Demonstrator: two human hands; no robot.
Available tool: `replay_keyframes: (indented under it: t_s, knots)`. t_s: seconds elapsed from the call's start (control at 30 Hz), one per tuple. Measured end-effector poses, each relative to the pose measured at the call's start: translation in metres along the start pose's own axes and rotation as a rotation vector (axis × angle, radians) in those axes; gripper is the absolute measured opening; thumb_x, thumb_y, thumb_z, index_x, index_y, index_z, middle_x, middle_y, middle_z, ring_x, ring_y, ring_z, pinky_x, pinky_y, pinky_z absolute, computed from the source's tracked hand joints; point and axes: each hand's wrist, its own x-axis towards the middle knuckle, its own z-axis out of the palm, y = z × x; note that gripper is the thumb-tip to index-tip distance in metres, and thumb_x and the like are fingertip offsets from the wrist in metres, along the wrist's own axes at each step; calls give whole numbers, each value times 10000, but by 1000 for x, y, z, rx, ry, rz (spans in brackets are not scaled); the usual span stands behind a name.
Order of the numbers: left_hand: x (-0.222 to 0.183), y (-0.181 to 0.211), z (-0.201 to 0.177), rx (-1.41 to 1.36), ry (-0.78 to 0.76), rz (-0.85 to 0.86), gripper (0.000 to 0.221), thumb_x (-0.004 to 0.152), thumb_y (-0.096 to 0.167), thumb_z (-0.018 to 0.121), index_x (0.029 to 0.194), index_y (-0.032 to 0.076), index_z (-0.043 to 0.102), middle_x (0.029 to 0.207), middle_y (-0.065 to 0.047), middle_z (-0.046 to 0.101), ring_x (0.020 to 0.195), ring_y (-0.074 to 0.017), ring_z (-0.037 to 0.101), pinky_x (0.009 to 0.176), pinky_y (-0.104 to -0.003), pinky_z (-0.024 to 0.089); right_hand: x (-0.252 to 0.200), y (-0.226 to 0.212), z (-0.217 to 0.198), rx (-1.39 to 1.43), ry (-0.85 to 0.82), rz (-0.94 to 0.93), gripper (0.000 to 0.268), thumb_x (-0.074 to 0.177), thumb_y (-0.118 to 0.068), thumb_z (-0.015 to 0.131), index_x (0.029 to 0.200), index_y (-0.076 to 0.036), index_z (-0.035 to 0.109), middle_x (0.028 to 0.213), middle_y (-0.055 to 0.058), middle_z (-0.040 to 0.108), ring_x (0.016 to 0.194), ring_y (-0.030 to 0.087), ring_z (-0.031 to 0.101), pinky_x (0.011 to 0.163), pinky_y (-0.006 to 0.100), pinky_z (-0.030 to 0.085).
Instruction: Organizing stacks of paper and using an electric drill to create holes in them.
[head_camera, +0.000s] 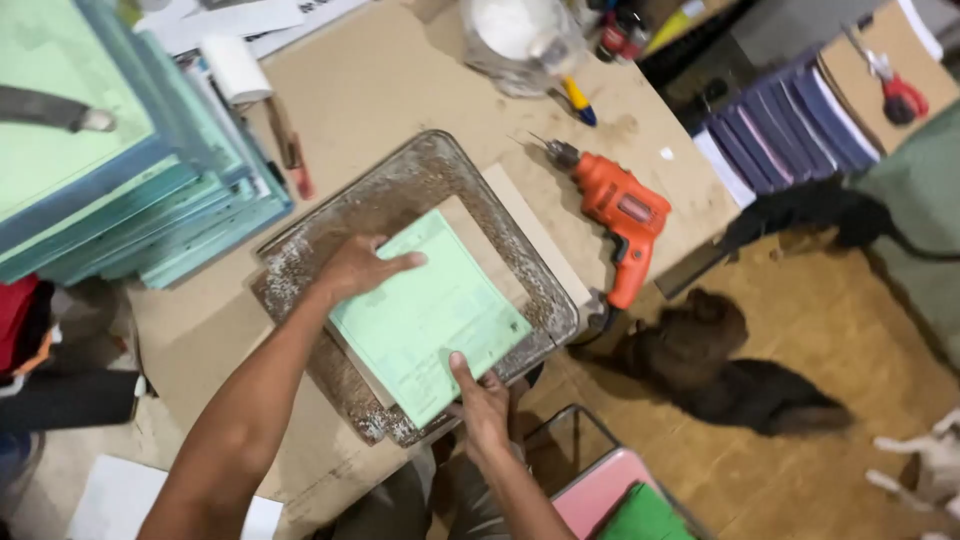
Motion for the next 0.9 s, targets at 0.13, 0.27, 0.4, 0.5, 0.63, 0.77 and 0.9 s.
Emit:
replay_keyframes:
  t_s: [0.13, 0.27, 0.4, 0.5, 0.63, 0.77, 0.9]
  knots:
    - [3, 13, -3, 94, 2, -77, 938, 722, 722, 656, 1470, 165, 554, 1367, -135, 665, 1180, -275, 682, 986, -430, 580, 18, 23, -37, -173, -106, -85, 342, 848, -374, 764, 1064, -115, 706, 1044, 73, 748, 868, 201, 726, 827, 361, 669]
    - [4, 19, -2, 193, 29, -80, 1054, 689, 778, 599, 1533, 167, 445, 1537, -153, 484, 1418, -344, 479, 1161, -540, 421, 29, 50, -53, -187, -61, -88, 552, 805, -404, 767, 1279, -123, 717, 1159, 68, 742, 949, 183, 743, 817, 343, 659]
    - [-4, 22, 2, 224, 32, -112, 1144, 681, 804, 556, 1593, 151, 327, 1611, -202, 369, 1500, -383, 367, 1215, -621, 334, 32, 70, -73, -246, -97, -116, 485, 833, -407, 753, 1239, -142, 729, 1243, 76, 733, 987, 212, 787, 828, 337, 688]
    - [-4, 22, 4, 276, 45, -127, 1152, 664, 839, 507, 1587, 169, 353, 1519, -214, 499, 1381, -384, 529, 1139, -566, 457, 38, 75, -80, -292, -80, -152, 361, 904, -295, 733, 1228, -137, 754, 1049, 28, 795, 872, 132, 755, 737, 266, 646]
    - [-9, 23, 6, 232, 60, -141, 1094, 695, 802, 545, 1585, 191, 371, 1507, -219, 515, 1398, -389, 512, 1172, -563, 425, 23, 44, -82, -456, -69, -284, 372, 943, -400, 638, 1258, -215, 711, 1185, 18, 759, 1019, 187, 754, 881, 390, 681]
    - [25, -11, 0, 201, 77, -48, 977, 738, 817, 599, 1464, 166, 542, 1424, -204, 595, 1264, -332, 614, 996, -467, 525, 42, -2, -77, -555, 6, -905, 350, 1020, -364, 553, 1190, -131, 752, 1265, 148, 697, 1209, 326, 661, 998, 472, 551]
    - [48, -26, -1, 268, 62, 12, 953, 875, 808, 560, 1542, 132, 487, 1533, -186, 507, 1425, -356, 470, 1147, -559, 395, 70, -51, -63, -817, 73, -943, 450, 1088, -375, 489, 1362, -69, 674, 1336, 241, 667, 1281, 419, 595, 1098, 540, 458]
